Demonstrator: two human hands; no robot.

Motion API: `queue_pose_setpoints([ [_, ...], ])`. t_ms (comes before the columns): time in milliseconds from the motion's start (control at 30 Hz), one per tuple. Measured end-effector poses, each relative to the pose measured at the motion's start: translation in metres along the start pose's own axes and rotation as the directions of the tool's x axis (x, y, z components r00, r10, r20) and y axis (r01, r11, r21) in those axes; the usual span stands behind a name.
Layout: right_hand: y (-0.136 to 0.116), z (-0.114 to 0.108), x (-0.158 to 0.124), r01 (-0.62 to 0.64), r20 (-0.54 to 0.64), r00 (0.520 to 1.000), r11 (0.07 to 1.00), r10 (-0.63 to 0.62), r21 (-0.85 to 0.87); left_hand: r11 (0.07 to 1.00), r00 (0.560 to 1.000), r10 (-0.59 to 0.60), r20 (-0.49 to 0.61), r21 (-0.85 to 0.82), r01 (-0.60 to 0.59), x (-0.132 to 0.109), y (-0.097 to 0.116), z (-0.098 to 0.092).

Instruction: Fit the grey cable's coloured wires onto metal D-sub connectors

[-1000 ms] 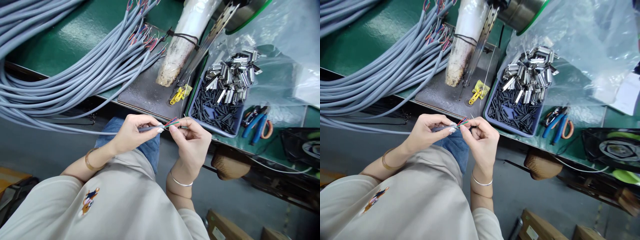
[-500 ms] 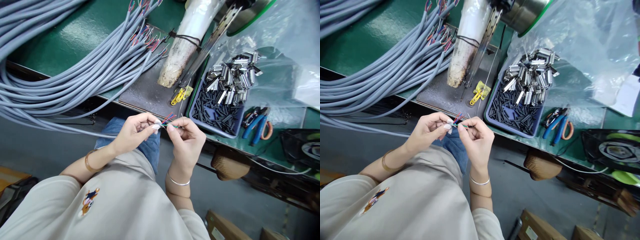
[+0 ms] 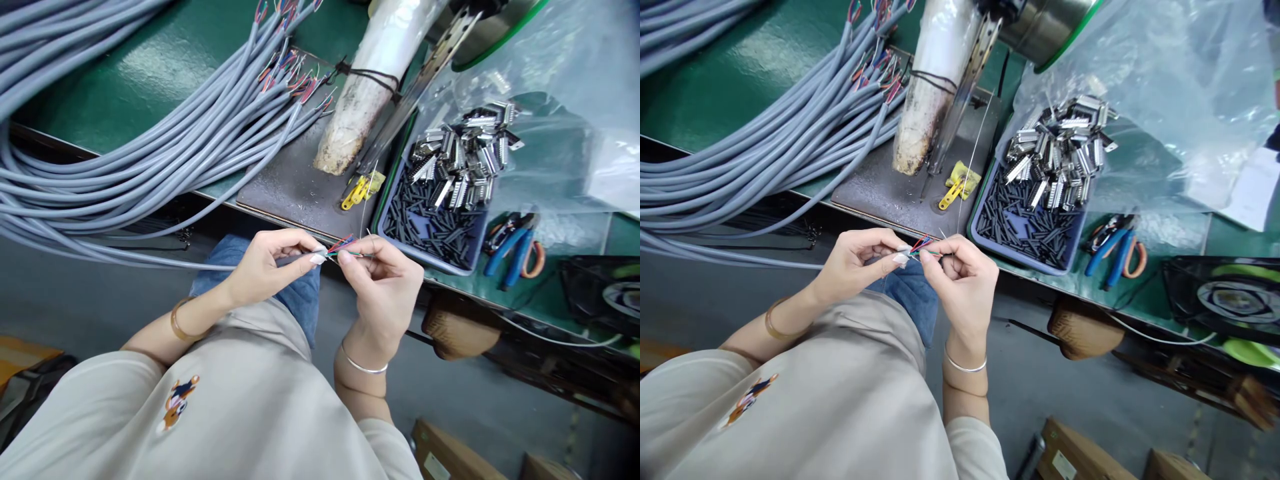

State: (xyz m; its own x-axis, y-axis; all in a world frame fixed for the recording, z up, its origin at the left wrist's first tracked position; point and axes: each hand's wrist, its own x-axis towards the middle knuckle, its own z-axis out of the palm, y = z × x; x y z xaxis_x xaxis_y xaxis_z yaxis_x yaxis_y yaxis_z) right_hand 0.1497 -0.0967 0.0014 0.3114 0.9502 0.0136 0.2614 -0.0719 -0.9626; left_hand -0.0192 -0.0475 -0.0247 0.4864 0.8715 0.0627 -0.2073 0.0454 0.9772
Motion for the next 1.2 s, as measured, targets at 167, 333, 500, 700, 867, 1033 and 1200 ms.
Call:
queue_pose_setpoints([
  [167, -0.002, -0.001, 0.000, 0.034, -0.012, 0.999, 0.997, -0.035, -0.072, 0.986, 0.993, 0.118, -0.024, 0.125, -0.114, 0.001, 0.000, 0.001],
  [333, 0.001, -0.005, 0.001, 0.038, 0.011, 0.999, 0.998, -0.037, -0.047, 0.933, 0.976, 0.216, 0.039, 0.286, -0.218, 0.002, 0.002, -0.002],
  [500, -0.003, -0.015, 0.003, 0.060, 0.090, 0.994, 0.998, -0.057, -0.032, 0.893, 0.954, 0.278, 0.110, 0.336, -0.299, 0.002, -0.003, -0.002],
  [700, 0.000, -0.018, 0.004, 0.061, 0.154, 0.986, 0.998, -0.061, 0.004, 0.855, 0.917, 0.366, 0.157, 0.332, -0.398, 0.001, -0.004, 0.000],
  [867, 0.011, -0.008, 0.001, 0.086, 0.068, 0.994, 0.995, -0.089, 0.050, 0.901, 0.955, 0.282, 0.090, 0.318, -0.296, 0.000, 0.000, -0.001],
  [1033, 0.011, -0.002, -0.003, 0.111, 0.014, 0.994, 0.994, -0.111, -0.004, 0.901, 0.958, 0.280, 0.055, 0.330, -0.282, 0.001, -0.002, -0.003],
  [1200, 0.009, -0.004, -0.003, 0.101, 0.009, 0.995, 0.994, -0.101, -0.052, 0.888, 0.947, 0.317, 0.045, 0.338, -0.313, 0.000, -0.007, -0.002],
])
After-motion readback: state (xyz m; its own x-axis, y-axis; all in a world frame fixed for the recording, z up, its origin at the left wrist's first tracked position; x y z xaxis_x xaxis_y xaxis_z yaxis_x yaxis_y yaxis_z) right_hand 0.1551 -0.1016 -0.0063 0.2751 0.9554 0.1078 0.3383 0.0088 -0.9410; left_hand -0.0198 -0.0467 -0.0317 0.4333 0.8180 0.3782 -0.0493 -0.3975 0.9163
